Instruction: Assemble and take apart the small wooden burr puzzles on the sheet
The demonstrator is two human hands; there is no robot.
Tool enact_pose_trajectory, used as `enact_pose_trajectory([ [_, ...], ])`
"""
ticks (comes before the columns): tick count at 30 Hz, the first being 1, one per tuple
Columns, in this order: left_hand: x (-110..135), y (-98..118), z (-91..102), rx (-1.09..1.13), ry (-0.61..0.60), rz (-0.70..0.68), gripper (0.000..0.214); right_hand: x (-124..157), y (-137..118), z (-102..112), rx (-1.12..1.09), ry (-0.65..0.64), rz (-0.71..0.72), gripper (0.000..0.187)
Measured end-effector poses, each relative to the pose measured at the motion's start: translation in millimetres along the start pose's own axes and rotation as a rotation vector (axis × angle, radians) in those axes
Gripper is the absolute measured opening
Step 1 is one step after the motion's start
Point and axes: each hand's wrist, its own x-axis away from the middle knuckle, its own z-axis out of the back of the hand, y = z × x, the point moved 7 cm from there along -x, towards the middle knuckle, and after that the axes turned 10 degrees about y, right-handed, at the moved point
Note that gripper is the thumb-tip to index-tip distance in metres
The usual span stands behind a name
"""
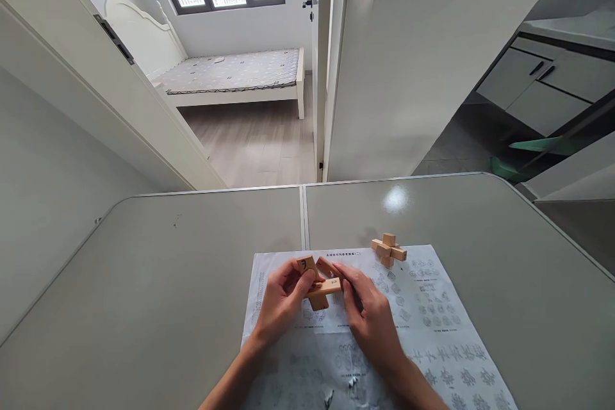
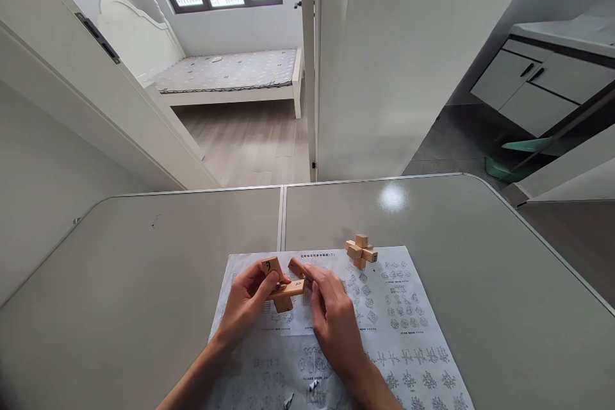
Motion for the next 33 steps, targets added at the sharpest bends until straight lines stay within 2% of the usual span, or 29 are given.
enact_pose_trajectory([
  [7, 0, -2, -2.4, 0.01, -0.012, 0.056, 0.033, 0, -4, -1, -0.002, -0.033, 0.004, 0.036],
  [10, 0, -4, -5.0, 0.003, -0.034, 0.075, 0.033, 1, -8, 1, -0.082, -0.025, -0.014, 0.046],
  [15, -1, -9, -8.9, -0.004, -0.068, 0.094, 0.034, 4, -22, 0, -0.163, -0.09, 0.099, 0.061],
  [22, 1, -10, -12.0, -0.016, -0.102, 0.069, 0.035, 4, -30, -3, -0.179, -0.149, 0.144, 0.049],
  [28, 3, -7, -14.2, -0.068, -0.137, -0.009, 0.032, 5, -27, -6, -0.162, -0.164, 0.159, 0.033],
  [33, 4, 3, -16.1, -0.057, -0.13, -0.071, 0.039, 6, -31, -7, -0.154, -0.175, 0.221, 0.033],
])
